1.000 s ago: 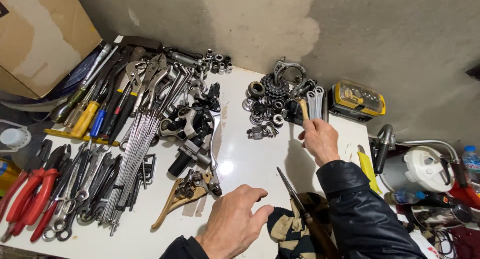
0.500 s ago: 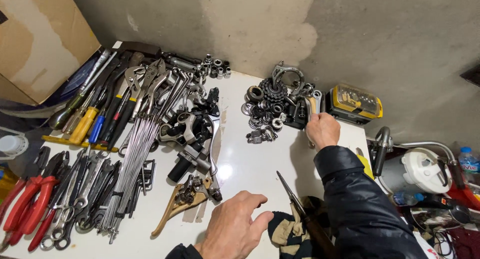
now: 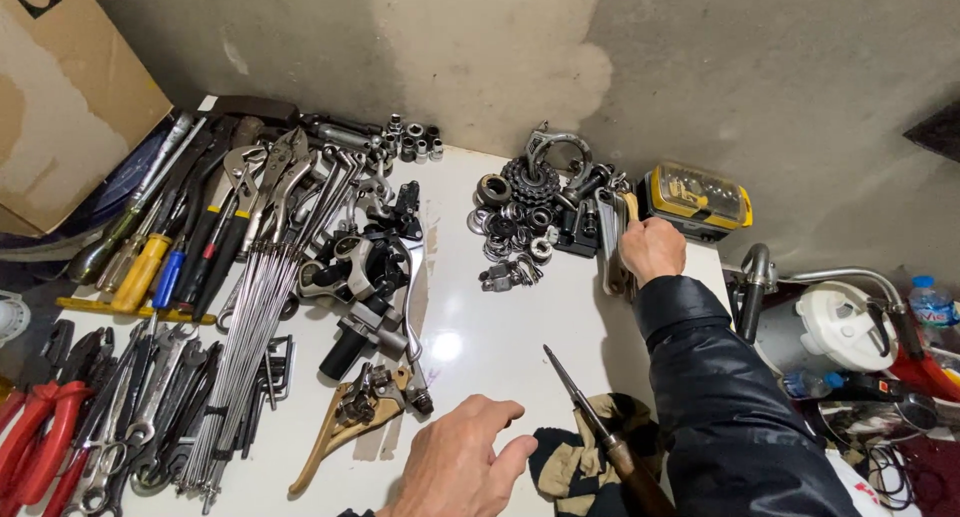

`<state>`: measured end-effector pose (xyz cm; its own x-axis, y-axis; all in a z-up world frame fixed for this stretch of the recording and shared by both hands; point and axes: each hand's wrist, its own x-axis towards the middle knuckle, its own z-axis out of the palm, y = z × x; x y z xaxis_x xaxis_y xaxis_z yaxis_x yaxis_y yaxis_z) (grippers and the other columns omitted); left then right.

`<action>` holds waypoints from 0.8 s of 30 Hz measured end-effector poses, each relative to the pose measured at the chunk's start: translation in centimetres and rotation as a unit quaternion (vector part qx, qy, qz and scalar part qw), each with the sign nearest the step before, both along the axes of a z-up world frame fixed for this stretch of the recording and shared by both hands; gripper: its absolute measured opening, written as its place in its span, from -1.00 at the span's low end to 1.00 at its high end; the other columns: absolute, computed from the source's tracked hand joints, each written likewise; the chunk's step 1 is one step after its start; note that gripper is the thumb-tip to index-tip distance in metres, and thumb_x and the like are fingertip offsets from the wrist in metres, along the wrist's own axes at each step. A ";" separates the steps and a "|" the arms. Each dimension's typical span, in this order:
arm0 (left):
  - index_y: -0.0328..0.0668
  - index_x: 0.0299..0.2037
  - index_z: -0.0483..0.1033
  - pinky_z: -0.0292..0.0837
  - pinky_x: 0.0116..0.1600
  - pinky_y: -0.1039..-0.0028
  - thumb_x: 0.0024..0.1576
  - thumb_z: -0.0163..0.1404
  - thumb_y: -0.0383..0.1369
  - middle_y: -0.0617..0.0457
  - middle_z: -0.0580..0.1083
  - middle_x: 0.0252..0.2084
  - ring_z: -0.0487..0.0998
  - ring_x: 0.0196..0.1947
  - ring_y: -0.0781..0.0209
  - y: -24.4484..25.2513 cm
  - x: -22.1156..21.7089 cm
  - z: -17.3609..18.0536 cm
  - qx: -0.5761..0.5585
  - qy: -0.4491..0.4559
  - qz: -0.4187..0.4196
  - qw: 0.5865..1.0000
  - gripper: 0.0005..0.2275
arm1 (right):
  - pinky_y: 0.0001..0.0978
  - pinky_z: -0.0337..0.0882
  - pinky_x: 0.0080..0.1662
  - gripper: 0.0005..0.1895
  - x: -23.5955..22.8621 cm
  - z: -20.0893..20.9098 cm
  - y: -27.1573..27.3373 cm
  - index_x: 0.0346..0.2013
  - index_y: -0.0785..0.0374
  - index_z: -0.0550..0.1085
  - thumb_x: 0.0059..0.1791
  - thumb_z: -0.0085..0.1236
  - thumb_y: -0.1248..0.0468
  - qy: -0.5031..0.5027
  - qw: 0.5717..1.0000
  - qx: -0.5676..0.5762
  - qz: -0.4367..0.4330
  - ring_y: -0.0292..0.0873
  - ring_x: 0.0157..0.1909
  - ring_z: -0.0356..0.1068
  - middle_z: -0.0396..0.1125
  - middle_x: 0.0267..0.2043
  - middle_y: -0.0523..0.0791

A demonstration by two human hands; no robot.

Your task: The person assembles a small metal component onto a wooden bicycle lever using their hands. They then use a screwdriver to tighten a screw on the lever and repeat the process with a second lever.

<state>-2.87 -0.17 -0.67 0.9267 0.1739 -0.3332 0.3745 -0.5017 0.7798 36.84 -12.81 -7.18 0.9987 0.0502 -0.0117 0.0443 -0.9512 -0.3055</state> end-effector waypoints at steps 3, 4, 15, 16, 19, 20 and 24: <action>0.19 0.14 0.50 0.44 -0.07 0.15 0.18 -0.06 0.03 0.18 0.49 0.00 0.63 -0.36 0.16 -0.1 -0.1 -0.7 0.005 -0.005 0.006 1.000 -0.62 | 0.02 0.36 0.03 -0.58 -0.9 1.0 0.2 -0.16 0.30 0.56 0.09 -0.20 0.09 0.038 0.998 0.036 -0.022 0.22 -0.02 0.40 0.46 -0.08 0.10; 0.19 0.14 0.50 0.43 -0.06 0.13 0.18 -0.06 0.03 0.17 0.49 -0.01 0.62 -0.34 0.15 -0.2 -0.1 -1.0 0.009 -0.011 0.003 1.000 -0.61 | 0.04 0.35 0.04 -0.57 -0.4 0.5 0.0 -0.18 0.30 0.56 0.08 -0.20 0.08 0.028 0.999 0.034 -0.013 0.24 -0.02 0.39 0.47 -0.08 0.11; 0.20 0.16 0.48 0.41 -0.03 0.09 0.18 -0.05 0.02 0.17 0.48 0.03 0.61 -0.30 0.12 -0.2 0.1 -1.2 0.013 -0.002 -0.003 1.000 -0.61 | 0.01 0.33 0.14 -0.57 -3.8 2.5 0.1 0.07 0.18 0.50 0.05 -0.06 0.01 0.059 0.998 0.033 0.006 0.17 0.13 0.35 0.43 0.07 0.09; 0.19 0.18 0.46 0.40 -0.01 0.06 0.20 -0.07 0.02 0.15 0.47 0.06 0.61 -0.28 0.09 -0.2 0.1 -1.0 0.014 0.007 -0.013 1.000 -0.61 | 0.00 0.32 0.15 -0.56 -4.2 2.5 -0.1 0.09 0.21 0.48 0.05 -0.09 0.03 0.041 0.998 0.039 0.020 0.17 0.14 0.35 0.43 0.08 0.08; 0.17 0.21 0.43 0.40 0.01 -0.01 0.21 -0.08 0.03 0.10 0.44 0.11 0.56 -0.16 -0.05 -0.5 0.3 -1.5 0.020 0.016 -0.029 0.999 -0.59 | -0.08 0.30 0.21 -0.58 -7.7 5.4 0.4 0.10 0.20 0.47 0.05 -0.07 0.07 0.022 0.994 0.106 0.024 0.05 0.13 0.38 0.44 0.09 0.01; 0.17 0.23 0.42 0.40 0.01 -0.04 0.21 -0.08 0.03 0.06 0.42 0.12 0.52 -0.06 -0.16 -0.6 0.4 -1.8 0.026 0.018 -0.036 0.999 -0.58 | -0.16 0.29 0.27 -0.62 -9.3 6.8 0.8 0.10 0.17 0.49 0.06 0.00 0.09 0.022 0.985 0.168 0.012 -0.07 0.11 0.40 0.46 0.09 -0.05; 0.09 0.25 0.39 0.39 -0.02 -0.10 0.24 -0.09 -0.03 -0.02 0.41 0.11 0.49 -0.04 -0.22 -1.0 0.2 -0.5 0.035 0.009 -0.054 0.998 -0.59 | -0.40 0.42 0.00 -0.71 -17.4 12.5 0.0 -0.06 0.23 0.57 0.02 0.06 0.17 -0.031 0.947 0.311 0.074 -0.26 -0.09 0.40 0.50 -0.09 -0.13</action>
